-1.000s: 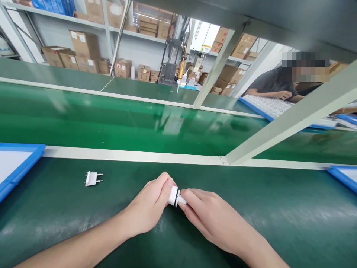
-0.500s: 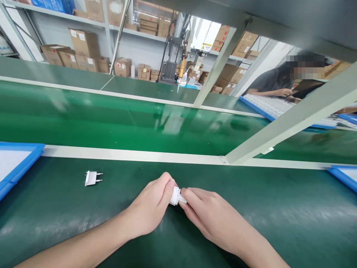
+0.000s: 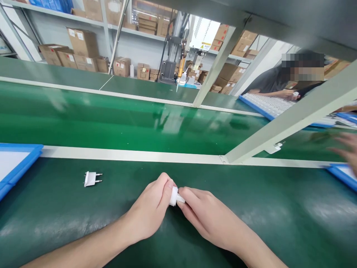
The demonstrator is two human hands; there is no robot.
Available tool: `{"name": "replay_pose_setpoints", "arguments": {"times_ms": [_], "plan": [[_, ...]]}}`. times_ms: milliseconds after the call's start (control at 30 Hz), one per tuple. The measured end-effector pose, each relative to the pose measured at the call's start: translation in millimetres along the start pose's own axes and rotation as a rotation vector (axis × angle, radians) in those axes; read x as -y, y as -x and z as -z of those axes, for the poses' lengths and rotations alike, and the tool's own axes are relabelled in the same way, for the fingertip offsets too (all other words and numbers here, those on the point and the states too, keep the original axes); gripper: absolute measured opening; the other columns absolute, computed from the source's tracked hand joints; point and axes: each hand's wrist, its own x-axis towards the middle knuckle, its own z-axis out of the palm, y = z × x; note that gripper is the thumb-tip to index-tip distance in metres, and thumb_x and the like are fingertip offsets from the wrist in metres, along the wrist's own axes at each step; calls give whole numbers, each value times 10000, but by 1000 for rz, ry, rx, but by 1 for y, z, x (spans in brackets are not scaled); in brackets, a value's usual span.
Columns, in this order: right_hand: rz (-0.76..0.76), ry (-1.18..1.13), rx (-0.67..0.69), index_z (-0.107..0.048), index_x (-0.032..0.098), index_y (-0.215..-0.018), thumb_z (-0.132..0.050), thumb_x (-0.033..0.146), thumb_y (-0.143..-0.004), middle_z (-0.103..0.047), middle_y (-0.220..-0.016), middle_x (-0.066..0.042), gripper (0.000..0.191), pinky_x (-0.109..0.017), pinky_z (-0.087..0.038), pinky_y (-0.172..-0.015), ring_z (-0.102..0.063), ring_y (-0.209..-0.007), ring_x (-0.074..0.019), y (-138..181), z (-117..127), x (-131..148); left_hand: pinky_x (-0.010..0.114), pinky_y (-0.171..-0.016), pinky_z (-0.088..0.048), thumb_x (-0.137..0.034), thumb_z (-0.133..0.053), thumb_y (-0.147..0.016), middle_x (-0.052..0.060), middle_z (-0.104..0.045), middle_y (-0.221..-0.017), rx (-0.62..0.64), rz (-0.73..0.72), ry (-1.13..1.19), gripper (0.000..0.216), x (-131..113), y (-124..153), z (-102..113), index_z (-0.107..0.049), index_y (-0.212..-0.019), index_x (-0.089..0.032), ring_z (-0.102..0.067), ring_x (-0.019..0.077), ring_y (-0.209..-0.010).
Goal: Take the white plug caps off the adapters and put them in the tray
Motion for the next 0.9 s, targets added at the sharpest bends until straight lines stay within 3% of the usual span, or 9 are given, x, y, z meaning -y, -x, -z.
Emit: {"name": "replay_pose_setpoints", "arguments": {"times_ms": [233,400,600,733,800,900], "plan": [[32,-67,-34,-342,229,-858,-291,268,-1093,-499,-800,18,244,-284,-345,-614,-420,-646,-138,-3,-6,-6,279,-644,-383,-515,-260,-1064,-20,-507,-777,-16,48,86,405,-1,-1,-1,-467,-887,-214,-452,138,-695],[31,-121,23,-383,218,-861,-306,282,-1095,-506,-781,20,255,-271,-311,-576,-412,-619,-125,-3,2,-4,253,-596,-366,-570,-289,-1048,-38,-468,-726,11,86,182,434,-2,0,-3,-471,-885,-211,-411,120,-646],[31,-309,17,-470,204,-862,-373,315,-1082,-549,-754,14,265,-254,-313,-568,-435,-606,-116,-3,10,-9,232,-535,-286,-570,-356,-1044,-81,-408,-549,70,122,498,422,0,-3,-9,-450,-859,-203,-328,89,-531],[-25,-542,-98,-489,206,-855,-477,363,-1050,-497,-660,54,251,-234,-309,-545,-397,-570,-100,0,5,-16,232,-526,-307,-649,-387,-1010,-58,-497,-592,261,218,704,476,-1,-2,-13,-469,-930,-186,-390,77,-503],[-87,-656,-210,-501,205,-876,-512,394,-1035,-495,-661,60,247,-225,-327,-544,-406,-581,-99,1,-1,-17,241,-530,-335,-696,-373,-991,-20,-568,-714,355,202,718,528,-1,0,-15,-475,-977,-178,-460,80,-520],[-139,-755,-300,-502,205,-875,-549,414,-1016,-484,-678,64,257,-214,-329,-530,-394,-586,-93,1,-9,-16,245,-555,-350,-684,-399,-990,-14,-566,-781,390,119,628,505,1,5,-13,-459,-974,-183,-485,86,-575]]}}
